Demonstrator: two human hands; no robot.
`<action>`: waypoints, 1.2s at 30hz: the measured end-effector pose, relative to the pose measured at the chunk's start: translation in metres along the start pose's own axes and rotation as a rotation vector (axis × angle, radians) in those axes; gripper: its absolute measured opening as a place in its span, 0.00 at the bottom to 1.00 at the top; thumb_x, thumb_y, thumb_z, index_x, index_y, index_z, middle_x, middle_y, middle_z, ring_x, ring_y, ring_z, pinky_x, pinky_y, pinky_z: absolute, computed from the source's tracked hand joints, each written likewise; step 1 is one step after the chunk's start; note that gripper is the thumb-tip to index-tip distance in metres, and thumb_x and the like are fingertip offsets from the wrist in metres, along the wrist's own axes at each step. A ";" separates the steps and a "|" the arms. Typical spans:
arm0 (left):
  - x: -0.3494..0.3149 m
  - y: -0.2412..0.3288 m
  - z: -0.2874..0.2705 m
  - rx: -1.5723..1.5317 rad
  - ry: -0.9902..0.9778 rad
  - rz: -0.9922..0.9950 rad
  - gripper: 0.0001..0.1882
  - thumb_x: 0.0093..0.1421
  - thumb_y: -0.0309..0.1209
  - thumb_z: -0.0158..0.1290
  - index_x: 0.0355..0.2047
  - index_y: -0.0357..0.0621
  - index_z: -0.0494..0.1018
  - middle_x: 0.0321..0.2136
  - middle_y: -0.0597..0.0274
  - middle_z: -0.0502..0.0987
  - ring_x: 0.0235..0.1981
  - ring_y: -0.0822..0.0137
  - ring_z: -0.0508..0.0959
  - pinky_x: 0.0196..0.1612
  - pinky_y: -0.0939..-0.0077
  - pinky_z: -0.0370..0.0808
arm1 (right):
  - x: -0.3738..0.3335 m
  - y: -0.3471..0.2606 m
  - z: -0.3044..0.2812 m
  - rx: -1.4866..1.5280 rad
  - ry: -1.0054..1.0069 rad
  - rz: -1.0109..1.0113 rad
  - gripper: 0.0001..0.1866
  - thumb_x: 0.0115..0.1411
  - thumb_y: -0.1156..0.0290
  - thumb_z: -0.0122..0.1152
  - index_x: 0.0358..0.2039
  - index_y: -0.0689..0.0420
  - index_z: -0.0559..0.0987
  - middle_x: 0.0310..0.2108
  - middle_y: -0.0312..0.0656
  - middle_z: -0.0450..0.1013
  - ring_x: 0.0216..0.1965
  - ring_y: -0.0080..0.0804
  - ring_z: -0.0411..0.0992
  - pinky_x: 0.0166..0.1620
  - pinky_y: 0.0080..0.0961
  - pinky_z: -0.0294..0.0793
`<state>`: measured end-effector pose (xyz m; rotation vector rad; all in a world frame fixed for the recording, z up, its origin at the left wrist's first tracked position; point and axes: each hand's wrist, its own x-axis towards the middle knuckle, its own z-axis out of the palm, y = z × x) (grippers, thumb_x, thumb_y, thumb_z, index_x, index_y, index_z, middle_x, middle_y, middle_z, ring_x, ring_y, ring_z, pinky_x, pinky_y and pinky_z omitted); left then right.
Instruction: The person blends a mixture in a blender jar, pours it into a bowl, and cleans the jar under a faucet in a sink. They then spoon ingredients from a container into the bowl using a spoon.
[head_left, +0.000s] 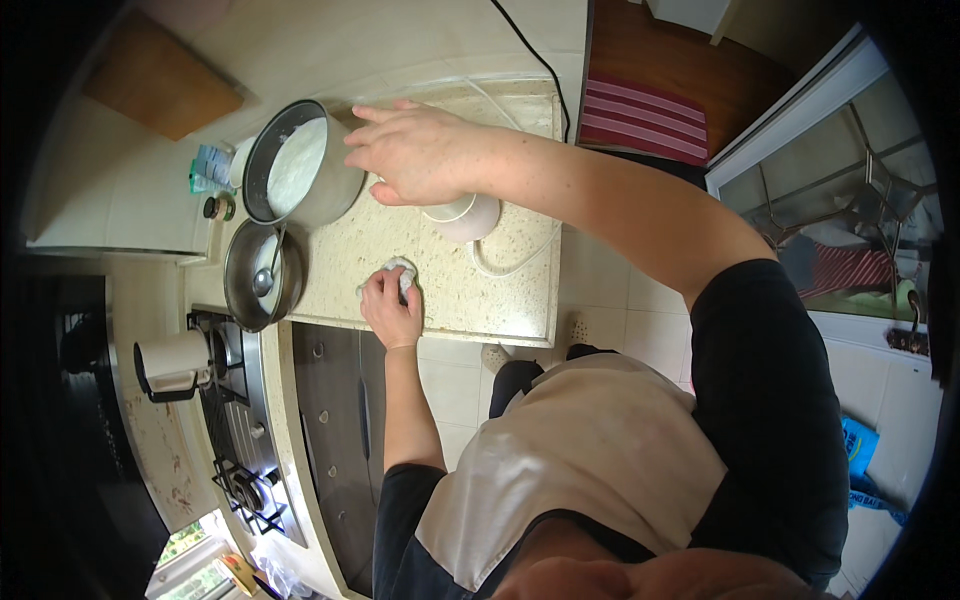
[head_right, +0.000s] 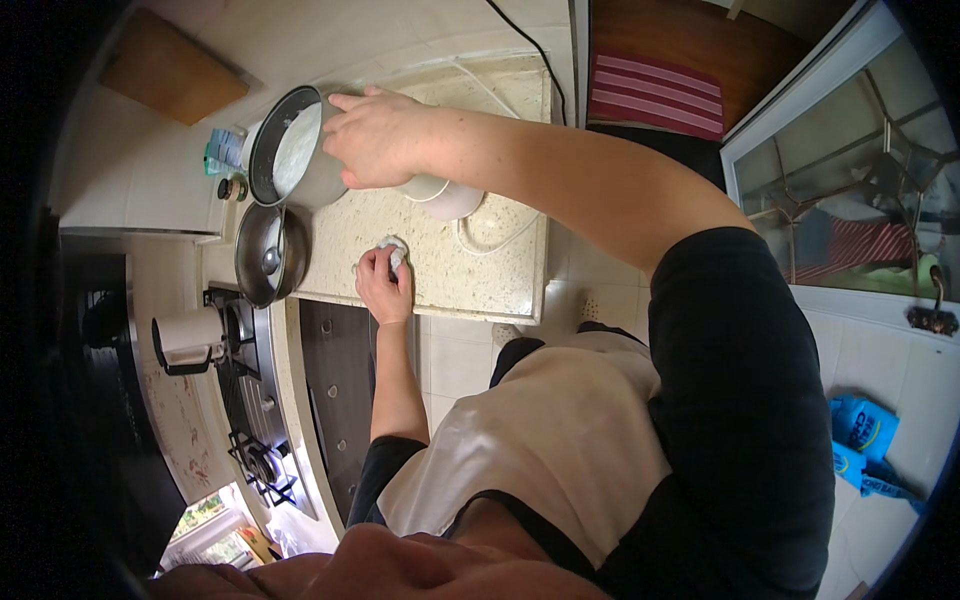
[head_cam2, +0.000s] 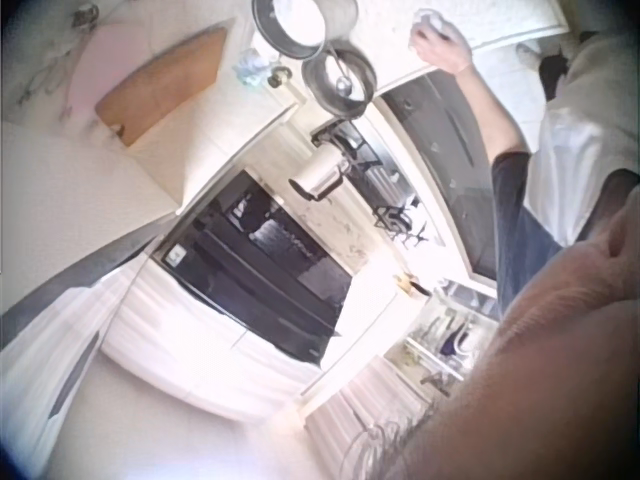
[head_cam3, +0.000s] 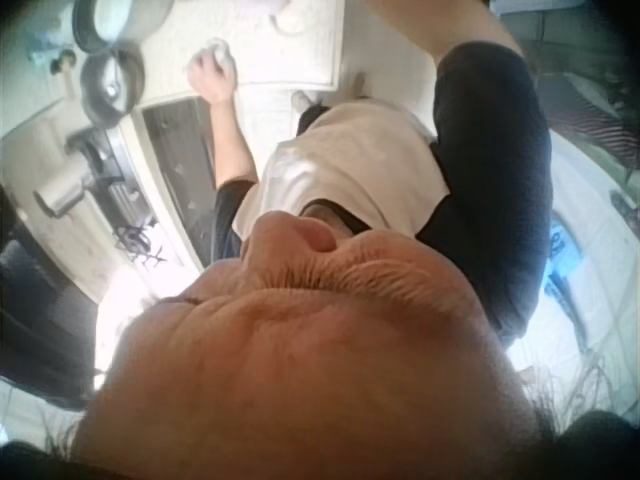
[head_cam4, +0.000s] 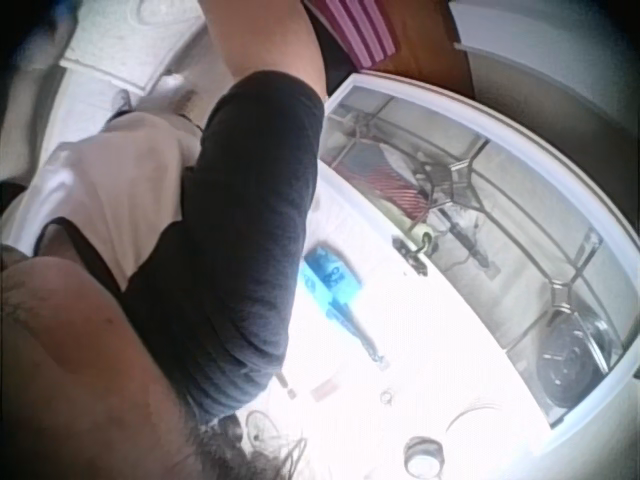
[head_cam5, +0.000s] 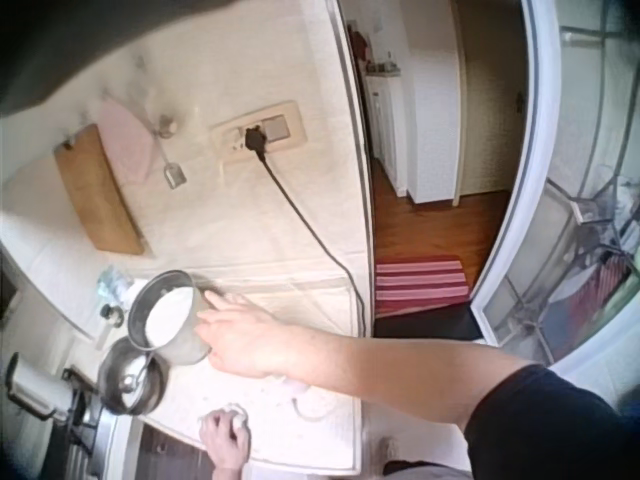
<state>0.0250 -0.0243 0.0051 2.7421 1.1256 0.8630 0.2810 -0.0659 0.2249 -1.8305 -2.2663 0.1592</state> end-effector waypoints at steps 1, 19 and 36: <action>-0.001 0.000 -0.001 0.002 -0.005 -0.011 0.16 0.49 0.32 0.56 0.41 0.52 0.76 0.40 0.55 0.73 0.42 0.51 0.72 0.43 0.56 0.69 | 0.000 -0.001 0.002 0.006 0.012 -0.011 0.26 0.63 0.59 0.54 0.60 0.55 0.69 0.65 0.42 0.59 0.71 0.40 0.46 0.69 0.43 0.48; -0.002 0.023 -0.010 -0.077 -0.071 -0.135 0.21 0.48 0.37 0.60 0.44 0.49 0.75 0.45 0.55 0.72 0.48 0.52 0.70 0.48 0.52 0.64 | 0.000 -0.005 0.023 -0.013 0.129 -0.027 0.24 0.62 0.58 0.51 0.57 0.54 0.72 0.64 0.43 0.61 0.70 0.43 0.49 0.69 0.42 0.52; 0.131 0.125 -0.115 -0.479 0.308 0.037 0.19 0.64 0.33 0.51 0.52 0.37 0.68 0.51 0.49 0.71 0.53 0.50 0.69 0.57 0.60 0.63 | 0.008 0.002 0.016 0.598 0.159 -0.014 0.30 0.69 0.48 0.36 0.64 0.53 0.63 0.65 0.50 0.59 0.70 0.46 0.46 0.69 0.40 0.46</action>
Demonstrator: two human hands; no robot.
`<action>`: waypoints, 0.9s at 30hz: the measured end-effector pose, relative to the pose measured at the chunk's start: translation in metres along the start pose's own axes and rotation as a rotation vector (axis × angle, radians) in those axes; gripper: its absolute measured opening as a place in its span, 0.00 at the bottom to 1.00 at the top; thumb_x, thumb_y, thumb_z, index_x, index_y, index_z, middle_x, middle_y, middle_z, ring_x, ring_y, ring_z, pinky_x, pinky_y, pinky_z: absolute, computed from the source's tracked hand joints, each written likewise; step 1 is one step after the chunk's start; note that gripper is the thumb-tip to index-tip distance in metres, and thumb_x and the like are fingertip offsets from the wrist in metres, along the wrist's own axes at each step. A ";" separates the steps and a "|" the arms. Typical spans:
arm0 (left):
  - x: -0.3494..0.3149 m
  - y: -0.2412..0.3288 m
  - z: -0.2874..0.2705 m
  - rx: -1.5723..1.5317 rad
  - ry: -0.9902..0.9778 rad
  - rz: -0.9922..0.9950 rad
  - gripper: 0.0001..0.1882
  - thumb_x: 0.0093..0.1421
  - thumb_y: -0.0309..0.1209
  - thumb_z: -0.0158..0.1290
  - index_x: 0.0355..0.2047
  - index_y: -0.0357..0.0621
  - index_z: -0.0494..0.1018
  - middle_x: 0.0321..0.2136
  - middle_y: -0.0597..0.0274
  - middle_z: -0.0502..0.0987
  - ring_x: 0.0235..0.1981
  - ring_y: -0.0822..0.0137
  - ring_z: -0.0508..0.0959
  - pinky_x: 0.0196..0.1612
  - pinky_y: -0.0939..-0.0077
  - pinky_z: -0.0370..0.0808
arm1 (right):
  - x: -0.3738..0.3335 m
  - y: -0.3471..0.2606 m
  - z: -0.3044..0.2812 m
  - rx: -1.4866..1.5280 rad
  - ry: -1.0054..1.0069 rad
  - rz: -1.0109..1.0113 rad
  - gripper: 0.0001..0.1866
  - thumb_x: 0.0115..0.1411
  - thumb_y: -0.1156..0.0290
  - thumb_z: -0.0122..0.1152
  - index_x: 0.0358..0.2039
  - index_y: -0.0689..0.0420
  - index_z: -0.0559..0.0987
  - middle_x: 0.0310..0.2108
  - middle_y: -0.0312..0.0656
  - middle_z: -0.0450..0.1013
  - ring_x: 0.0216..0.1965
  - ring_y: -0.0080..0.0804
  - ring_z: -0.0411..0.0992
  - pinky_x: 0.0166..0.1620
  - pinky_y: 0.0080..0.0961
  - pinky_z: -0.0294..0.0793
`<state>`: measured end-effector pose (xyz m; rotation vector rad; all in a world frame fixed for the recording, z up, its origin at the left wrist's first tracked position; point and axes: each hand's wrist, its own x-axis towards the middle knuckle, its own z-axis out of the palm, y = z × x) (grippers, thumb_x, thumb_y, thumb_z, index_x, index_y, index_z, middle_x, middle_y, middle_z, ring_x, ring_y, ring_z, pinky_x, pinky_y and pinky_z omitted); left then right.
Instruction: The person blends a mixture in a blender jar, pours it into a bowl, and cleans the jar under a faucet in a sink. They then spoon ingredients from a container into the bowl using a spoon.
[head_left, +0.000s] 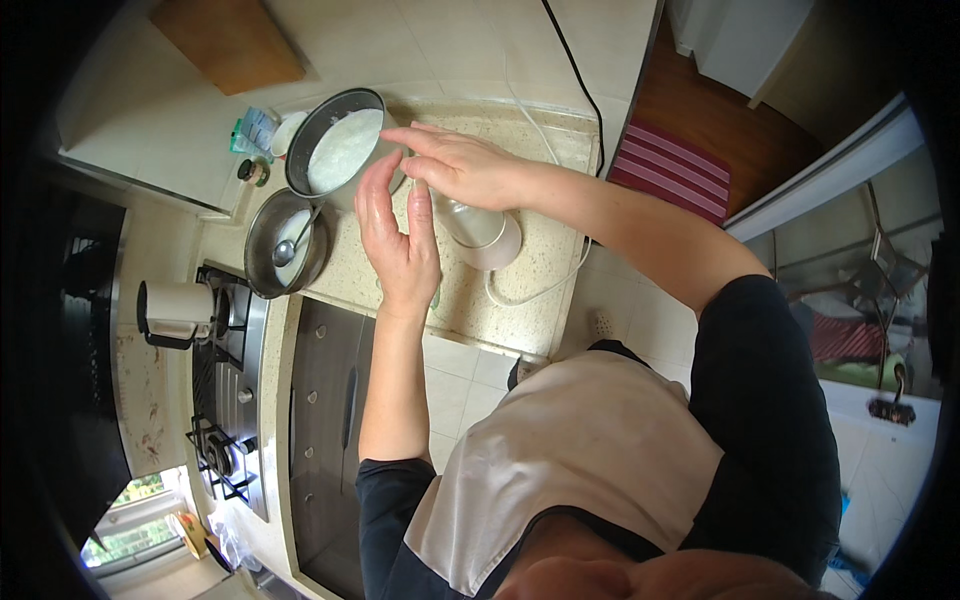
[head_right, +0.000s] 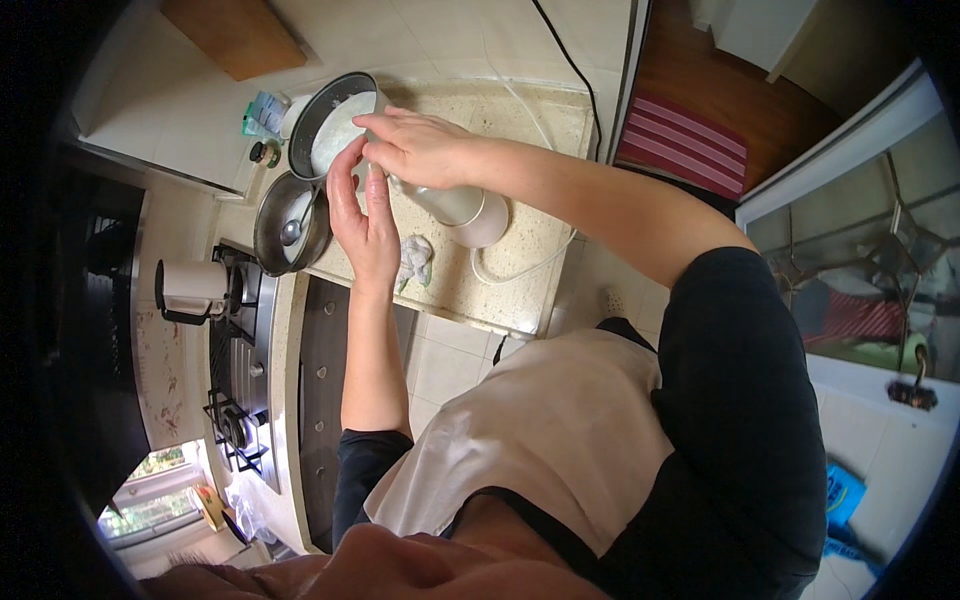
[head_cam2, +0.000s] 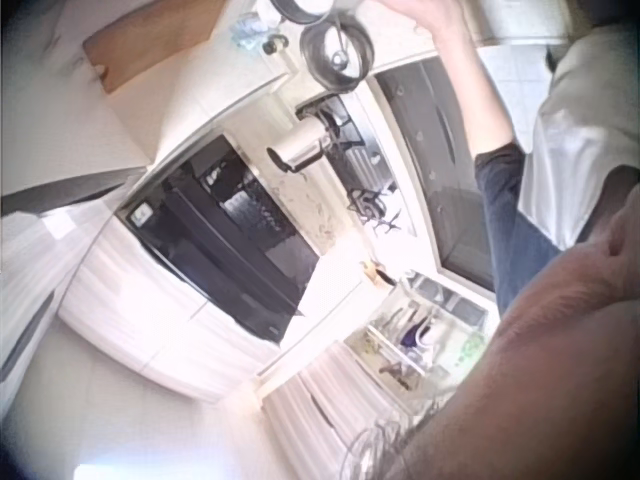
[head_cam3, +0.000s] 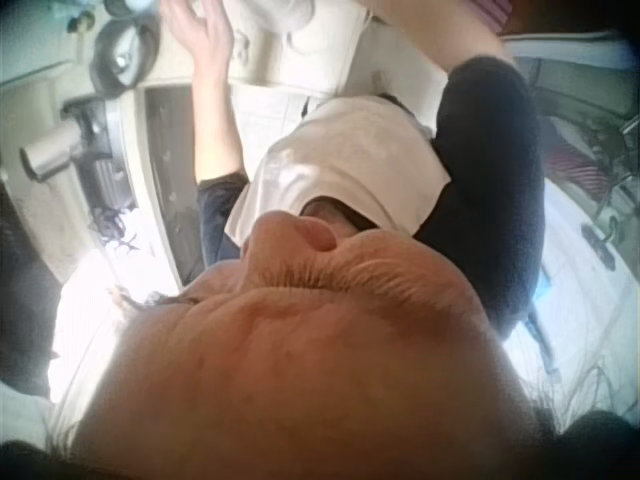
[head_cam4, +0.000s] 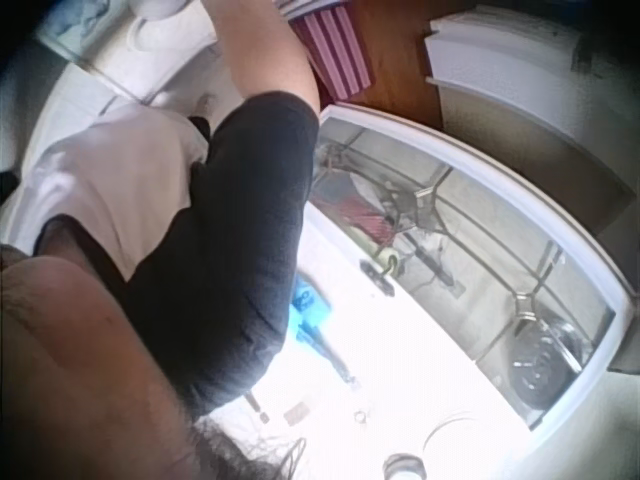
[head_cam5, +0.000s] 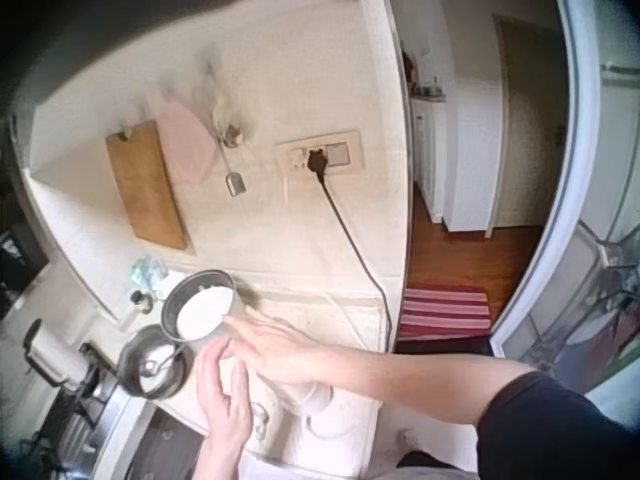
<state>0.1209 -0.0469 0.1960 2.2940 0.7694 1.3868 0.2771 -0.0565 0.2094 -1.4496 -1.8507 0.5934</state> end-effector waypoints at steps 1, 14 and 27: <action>0.008 0.005 0.007 0.003 -0.006 0.021 0.18 0.66 0.33 0.49 0.53 0.37 0.68 0.50 0.52 0.72 0.52 0.55 0.70 0.56 0.63 0.65 | 0.000 0.008 -0.002 0.090 0.068 -0.046 0.29 0.69 0.49 0.37 0.64 0.53 0.63 0.64 0.49 0.60 0.69 0.45 0.49 0.68 0.39 0.49; 0.046 0.038 0.058 0.680 -0.473 -0.398 0.19 0.66 0.44 0.44 0.33 0.45 0.79 0.36 0.55 0.80 0.38 0.50 0.78 0.40 0.57 0.74 | -0.004 0.092 -0.061 0.579 0.275 -0.189 0.19 0.69 0.62 0.50 0.53 0.62 0.75 0.53 0.42 0.73 0.55 0.27 0.69 0.57 0.25 0.67; 0.049 0.037 0.065 0.722 -0.407 -0.370 0.19 0.65 0.41 0.44 0.29 0.44 0.80 0.31 0.56 0.80 0.35 0.52 0.78 0.38 0.58 0.74 | -0.054 0.060 -0.068 0.726 0.219 -0.331 0.09 0.62 0.70 0.57 0.30 0.63 0.78 0.28 0.42 0.78 0.30 0.27 0.77 0.35 0.22 0.74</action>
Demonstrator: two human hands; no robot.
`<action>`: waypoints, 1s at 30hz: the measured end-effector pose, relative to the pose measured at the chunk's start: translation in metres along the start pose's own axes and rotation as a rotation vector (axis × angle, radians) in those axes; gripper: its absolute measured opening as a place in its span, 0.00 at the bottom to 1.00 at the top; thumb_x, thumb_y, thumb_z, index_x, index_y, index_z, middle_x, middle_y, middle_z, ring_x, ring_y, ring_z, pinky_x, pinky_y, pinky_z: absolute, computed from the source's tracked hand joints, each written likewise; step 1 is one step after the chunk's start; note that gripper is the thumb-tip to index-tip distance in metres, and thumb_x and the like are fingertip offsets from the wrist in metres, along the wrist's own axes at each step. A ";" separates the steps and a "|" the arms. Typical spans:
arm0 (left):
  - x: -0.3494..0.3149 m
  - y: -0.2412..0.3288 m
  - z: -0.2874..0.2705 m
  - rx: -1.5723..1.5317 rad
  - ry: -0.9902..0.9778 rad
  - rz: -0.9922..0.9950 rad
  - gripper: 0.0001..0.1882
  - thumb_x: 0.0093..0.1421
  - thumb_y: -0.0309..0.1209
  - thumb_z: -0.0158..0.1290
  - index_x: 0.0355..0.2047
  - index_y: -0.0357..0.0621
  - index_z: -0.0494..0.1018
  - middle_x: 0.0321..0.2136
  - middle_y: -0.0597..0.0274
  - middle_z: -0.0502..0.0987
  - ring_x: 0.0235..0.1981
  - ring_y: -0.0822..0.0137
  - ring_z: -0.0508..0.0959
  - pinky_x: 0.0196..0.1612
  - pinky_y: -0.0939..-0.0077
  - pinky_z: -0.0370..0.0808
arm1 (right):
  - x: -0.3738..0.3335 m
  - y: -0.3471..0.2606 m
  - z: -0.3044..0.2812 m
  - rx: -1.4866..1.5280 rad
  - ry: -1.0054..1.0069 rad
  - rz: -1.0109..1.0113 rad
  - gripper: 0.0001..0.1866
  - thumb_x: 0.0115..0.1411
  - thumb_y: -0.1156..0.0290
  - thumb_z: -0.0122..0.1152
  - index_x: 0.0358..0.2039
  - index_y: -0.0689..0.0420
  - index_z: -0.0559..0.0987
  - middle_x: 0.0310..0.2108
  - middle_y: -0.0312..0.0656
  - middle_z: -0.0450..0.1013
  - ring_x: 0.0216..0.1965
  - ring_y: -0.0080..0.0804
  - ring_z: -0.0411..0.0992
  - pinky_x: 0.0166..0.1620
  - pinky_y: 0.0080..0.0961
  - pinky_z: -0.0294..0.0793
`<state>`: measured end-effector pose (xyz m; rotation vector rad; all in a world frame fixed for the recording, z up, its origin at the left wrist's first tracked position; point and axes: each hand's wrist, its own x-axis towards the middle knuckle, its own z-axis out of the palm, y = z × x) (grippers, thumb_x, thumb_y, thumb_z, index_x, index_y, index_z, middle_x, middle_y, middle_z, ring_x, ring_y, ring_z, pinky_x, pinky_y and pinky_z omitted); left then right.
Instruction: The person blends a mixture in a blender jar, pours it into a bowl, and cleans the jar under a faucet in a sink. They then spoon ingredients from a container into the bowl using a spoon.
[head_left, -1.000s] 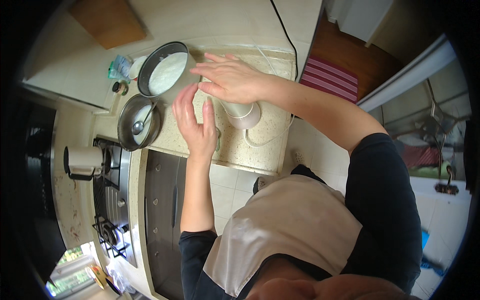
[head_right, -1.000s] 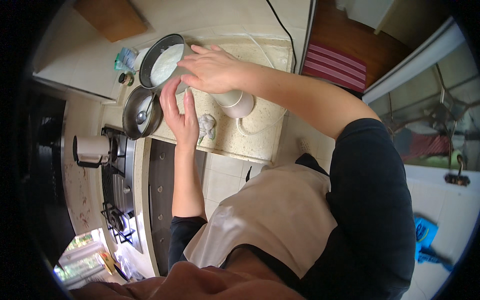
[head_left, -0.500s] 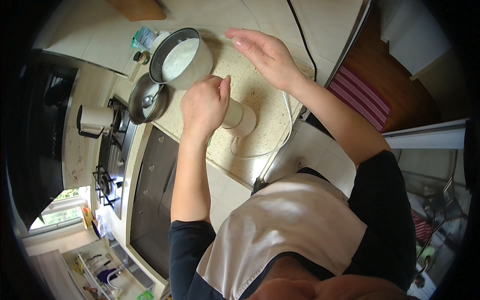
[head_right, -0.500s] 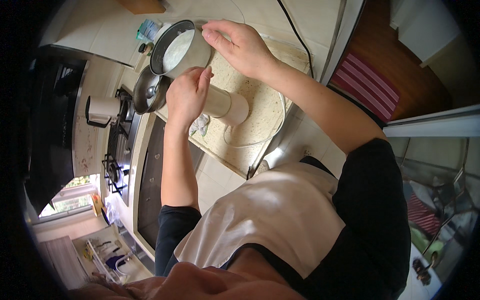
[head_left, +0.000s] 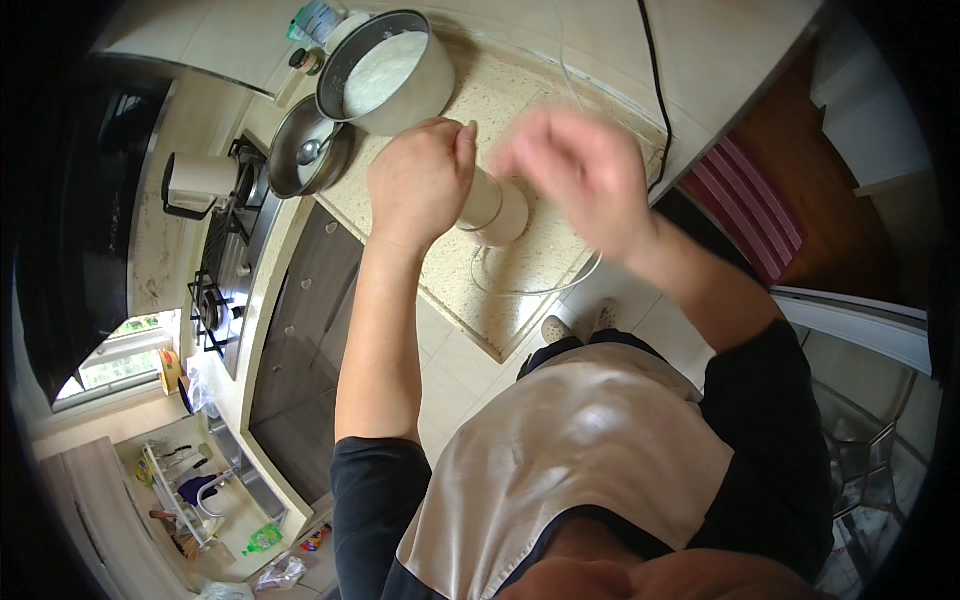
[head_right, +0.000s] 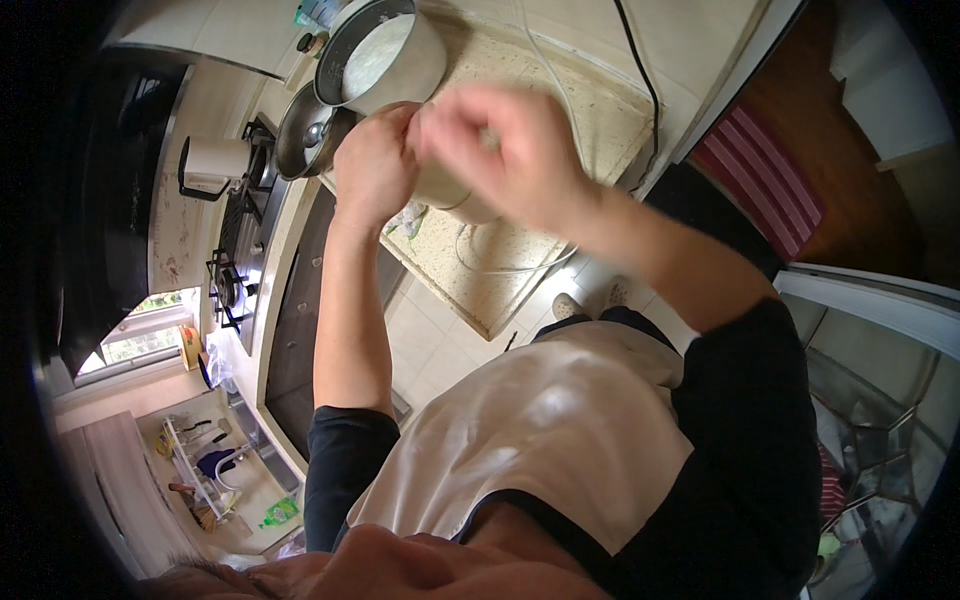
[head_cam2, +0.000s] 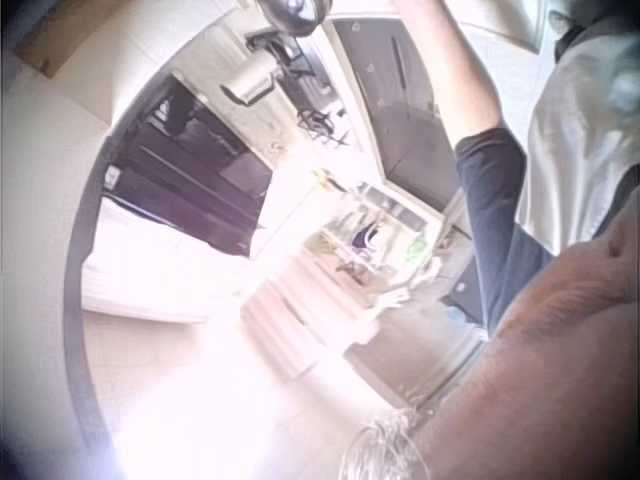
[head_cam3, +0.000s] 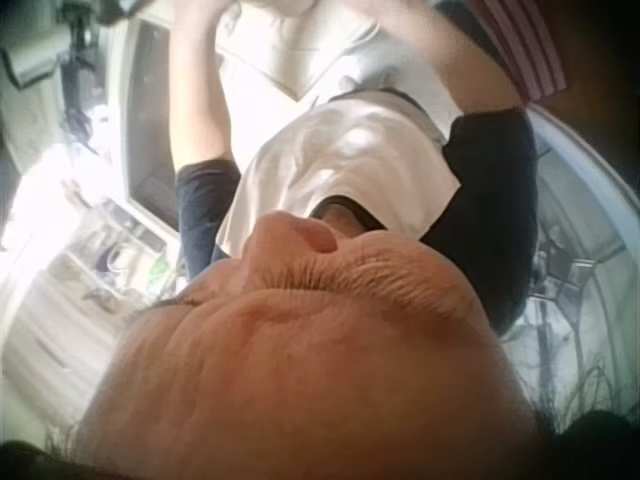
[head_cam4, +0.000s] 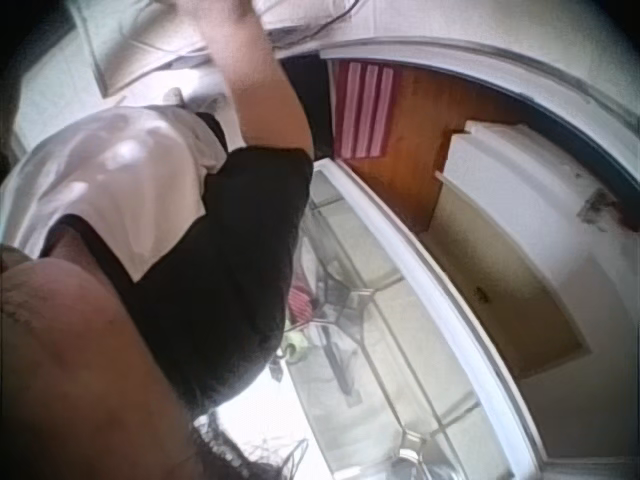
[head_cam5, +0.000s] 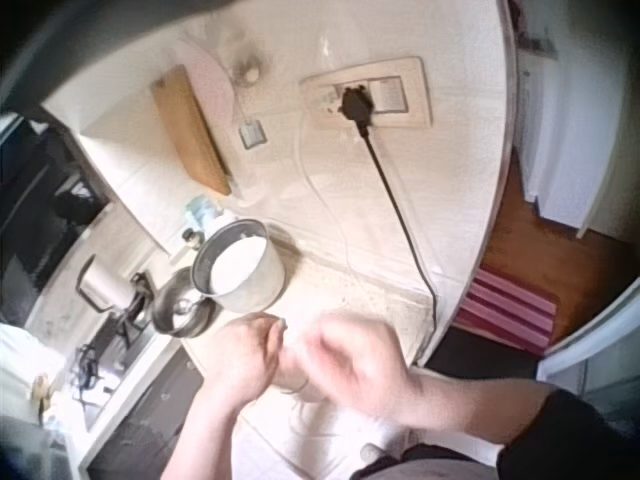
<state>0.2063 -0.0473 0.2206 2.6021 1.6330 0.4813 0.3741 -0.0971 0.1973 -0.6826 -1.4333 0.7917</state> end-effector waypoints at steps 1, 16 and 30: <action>0.001 0.001 -0.001 -0.004 0.008 -0.009 0.19 0.65 0.41 0.44 0.29 0.44 0.80 0.31 0.56 0.80 0.35 0.52 0.78 0.38 0.58 0.74 | -0.017 -0.007 0.010 0.129 -0.140 -0.020 0.10 0.60 0.73 0.56 0.23 0.62 0.76 0.22 0.40 0.76 0.26 0.26 0.75 0.31 0.22 0.73; 0.005 0.004 -0.002 0.038 -0.106 -0.009 0.21 0.66 0.45 0.42 0.30 0.45 0.80 0.30 0.53 0.80 0.34 0.49 0.78 0.38 0.55 0.74 | -0.062 0.141 0.207 0.162 -0.213 0.248 0.13 0.64 0.63 0.53 0.44 0.57 0.70 0.42 0.40 0.67 0.47 0.30 0.64 0.52 0.31 0.63; 0.004 0.002 -0.003 -0.007 -0.046 -0.003 0.19 0.64 0.42 0.44 0.27 0.44 0.79 0.30 0.52 0.79 0.34 0.50 0.79 0.37 0.56 0.75 | -0.142 0.069 0.062 -0.032 -0.851 0.693 0.13 0.44 0.82 0.62 0.34 0.61 0.80 0.33 0.44 0.77 0.34 0.29 0.76 0.38 0.29 0.76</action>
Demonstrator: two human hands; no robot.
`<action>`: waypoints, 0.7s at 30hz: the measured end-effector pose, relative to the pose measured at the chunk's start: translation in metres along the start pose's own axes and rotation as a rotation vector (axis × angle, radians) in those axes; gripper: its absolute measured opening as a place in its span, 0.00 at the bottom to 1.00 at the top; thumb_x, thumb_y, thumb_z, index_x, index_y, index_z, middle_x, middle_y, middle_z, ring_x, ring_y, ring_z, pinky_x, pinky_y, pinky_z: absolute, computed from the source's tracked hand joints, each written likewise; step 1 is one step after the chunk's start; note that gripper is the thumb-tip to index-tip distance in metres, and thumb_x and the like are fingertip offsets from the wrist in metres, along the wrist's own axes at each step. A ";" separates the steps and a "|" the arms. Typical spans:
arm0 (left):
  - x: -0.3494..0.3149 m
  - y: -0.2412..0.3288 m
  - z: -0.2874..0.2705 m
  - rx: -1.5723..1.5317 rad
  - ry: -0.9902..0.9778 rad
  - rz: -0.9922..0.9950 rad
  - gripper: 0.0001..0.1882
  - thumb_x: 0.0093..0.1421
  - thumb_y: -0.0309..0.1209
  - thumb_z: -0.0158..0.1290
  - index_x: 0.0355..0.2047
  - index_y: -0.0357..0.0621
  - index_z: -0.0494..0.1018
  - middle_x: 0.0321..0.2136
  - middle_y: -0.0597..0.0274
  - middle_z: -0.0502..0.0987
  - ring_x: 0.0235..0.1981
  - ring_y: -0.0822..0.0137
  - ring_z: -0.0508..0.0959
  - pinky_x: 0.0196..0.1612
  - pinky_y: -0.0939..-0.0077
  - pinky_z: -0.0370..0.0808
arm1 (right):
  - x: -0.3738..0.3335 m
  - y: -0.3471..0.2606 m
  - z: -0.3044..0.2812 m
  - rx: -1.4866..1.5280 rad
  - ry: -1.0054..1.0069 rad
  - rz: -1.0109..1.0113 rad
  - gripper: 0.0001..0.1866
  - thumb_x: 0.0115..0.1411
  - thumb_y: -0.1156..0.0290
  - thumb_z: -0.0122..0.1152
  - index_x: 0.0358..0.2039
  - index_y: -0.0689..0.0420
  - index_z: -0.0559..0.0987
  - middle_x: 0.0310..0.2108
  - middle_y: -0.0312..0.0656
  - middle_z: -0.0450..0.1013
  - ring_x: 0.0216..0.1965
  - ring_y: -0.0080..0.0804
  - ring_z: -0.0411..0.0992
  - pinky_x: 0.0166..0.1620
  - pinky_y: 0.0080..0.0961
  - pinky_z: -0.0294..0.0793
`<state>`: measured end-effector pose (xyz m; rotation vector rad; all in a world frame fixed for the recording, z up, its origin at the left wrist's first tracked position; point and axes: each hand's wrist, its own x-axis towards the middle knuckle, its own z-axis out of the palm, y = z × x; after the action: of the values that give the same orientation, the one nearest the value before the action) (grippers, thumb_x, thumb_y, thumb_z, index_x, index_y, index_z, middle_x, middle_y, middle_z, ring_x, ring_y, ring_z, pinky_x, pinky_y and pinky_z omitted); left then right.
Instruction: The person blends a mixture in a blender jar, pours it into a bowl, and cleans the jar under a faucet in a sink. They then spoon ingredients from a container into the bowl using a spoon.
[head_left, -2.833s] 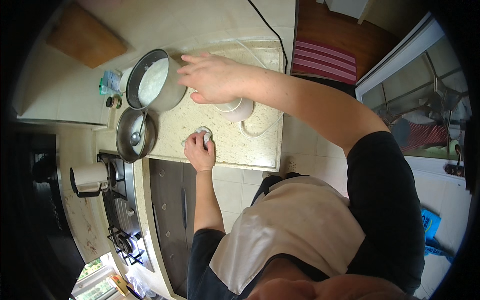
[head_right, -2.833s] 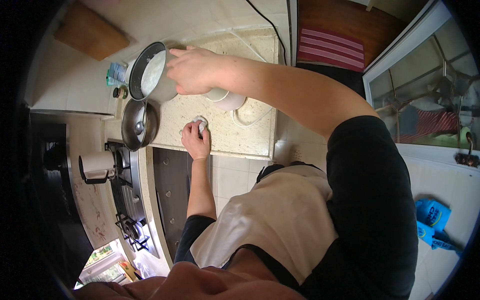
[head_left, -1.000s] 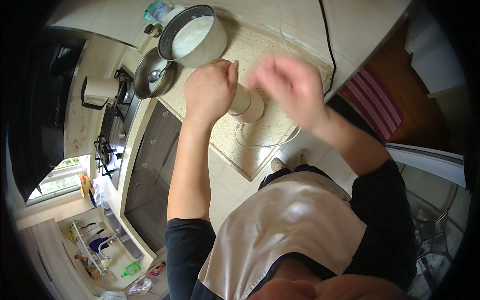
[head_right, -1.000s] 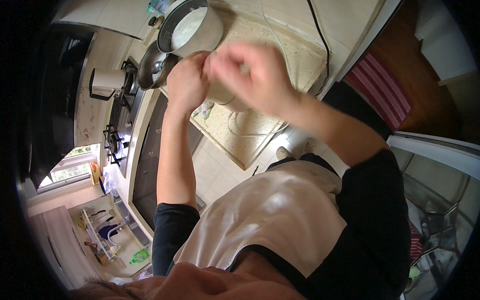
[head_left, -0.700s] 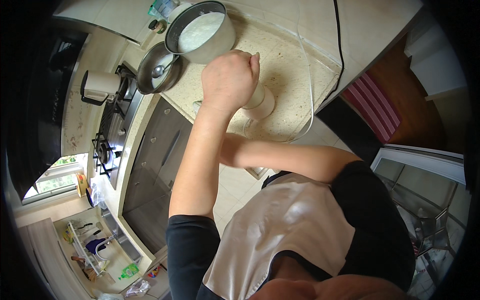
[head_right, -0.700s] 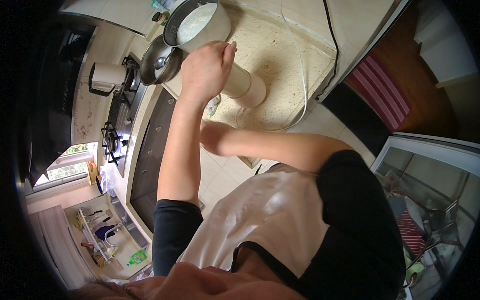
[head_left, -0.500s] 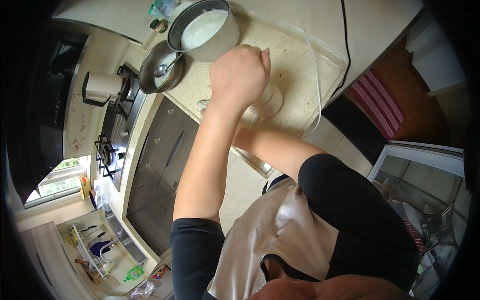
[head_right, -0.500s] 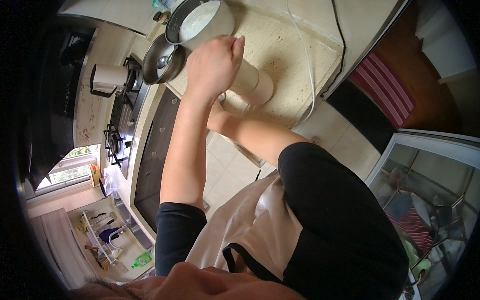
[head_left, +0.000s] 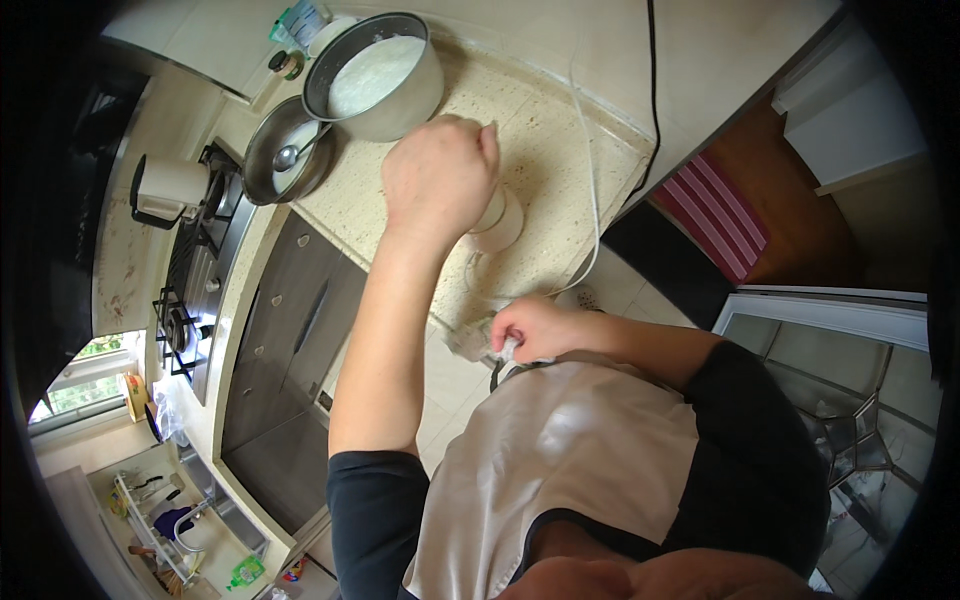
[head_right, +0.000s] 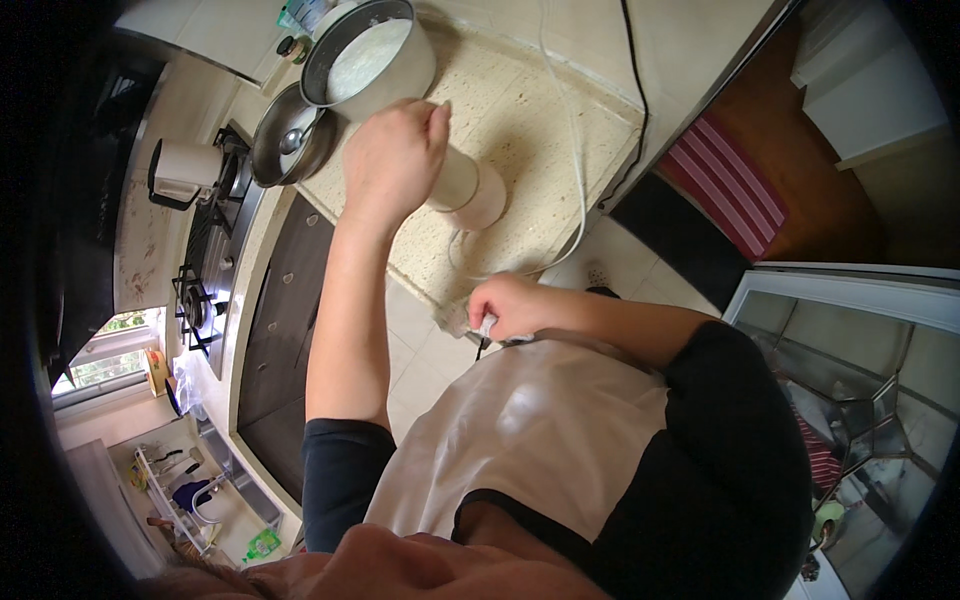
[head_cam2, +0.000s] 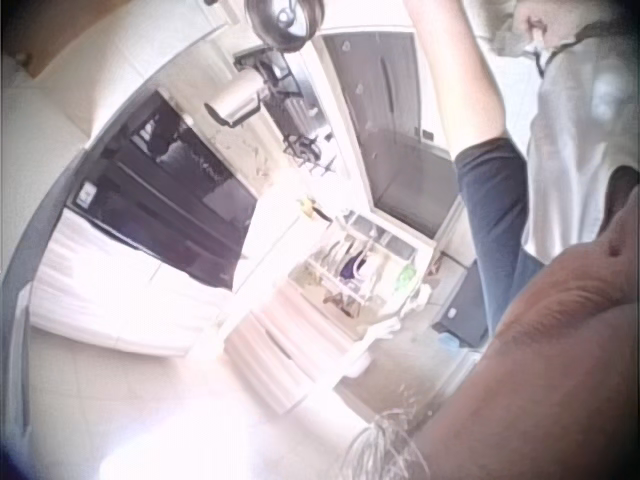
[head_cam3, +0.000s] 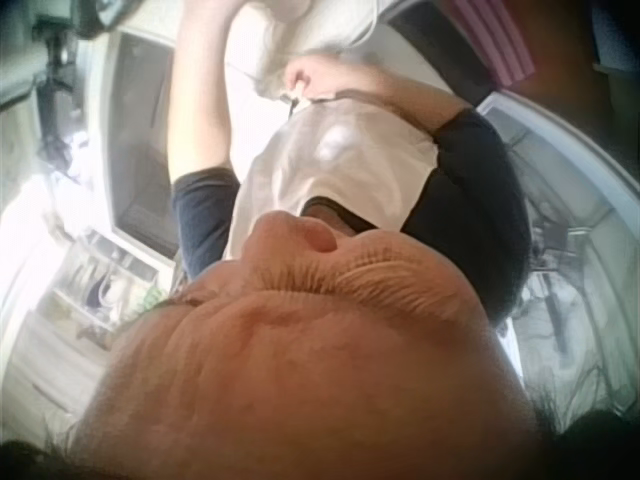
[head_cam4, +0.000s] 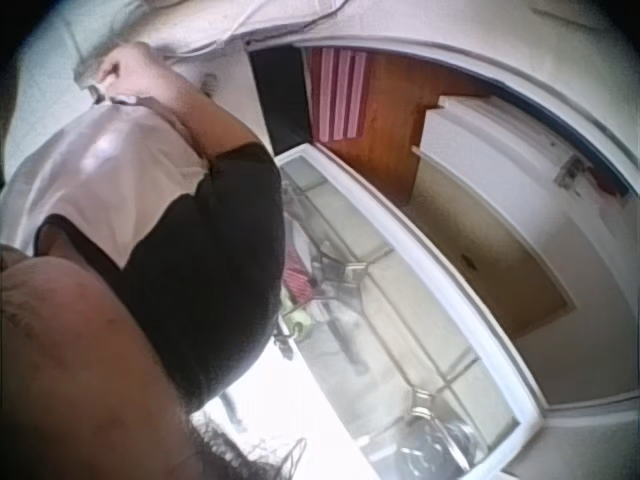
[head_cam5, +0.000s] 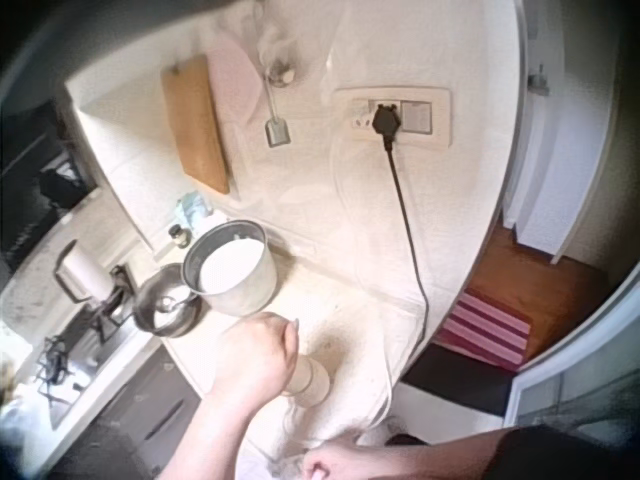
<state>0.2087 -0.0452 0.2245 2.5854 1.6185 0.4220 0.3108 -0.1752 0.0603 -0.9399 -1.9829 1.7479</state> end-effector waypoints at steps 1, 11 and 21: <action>0.000 0.001 0.001 -0.008 0.022 -0.002 0.19 0.63 0.41 0.45 0.24 0.43 0.79 0.28 0.53 0.79 0.33 0.52 0.79 0.37 0.57 0.75 | -0.018 -0.011 -0.022 0.266 -0.014 0.129 0.14 0.43 0.83 0.62 0.34 0.62 0.80 0.32 0.41 0.77 0.34 0.24 0.75 0.37 0.25 0.76; -0.004 0.005 -0.001 -0.058 0.067 -0.066 0.14 0.63 0.36 0.49 0.27 0.42 0.79 0.31 0.57 0.80 0.34 0.53 0.78 0.38 0.60 0.74 | -0.097 0.059 -0.169 0.196 0.865 -0.020 0.14 0.51 0.86 0.55 0.39 0.60 0.75 0.35 0.38 0.75 0.35 0.23 0.74 0.40 0.20 0.75; -0.005 0.005 0.001 -0.085 0.100 -0.145 0.12 0.62 0.34 0.50 0.28 0.41 0.79 0.31 0.58 0.80 0.34 0.55 0.78 0.39 0.63 0.75 | 0.068 0.118 -0.232 -0.536 0.649 -0.145 0.16 0.58 0.80 0.53 0.47 0.56 0.75 0.44 0.49 0.74 0.44 0.43 0.74 0.47 0.31 0.73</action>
<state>0.2111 -0.0521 0.2239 2.4026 1.7640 0.6040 0.4396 0.0463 -0.0215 -1.2785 -2.0008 0.6857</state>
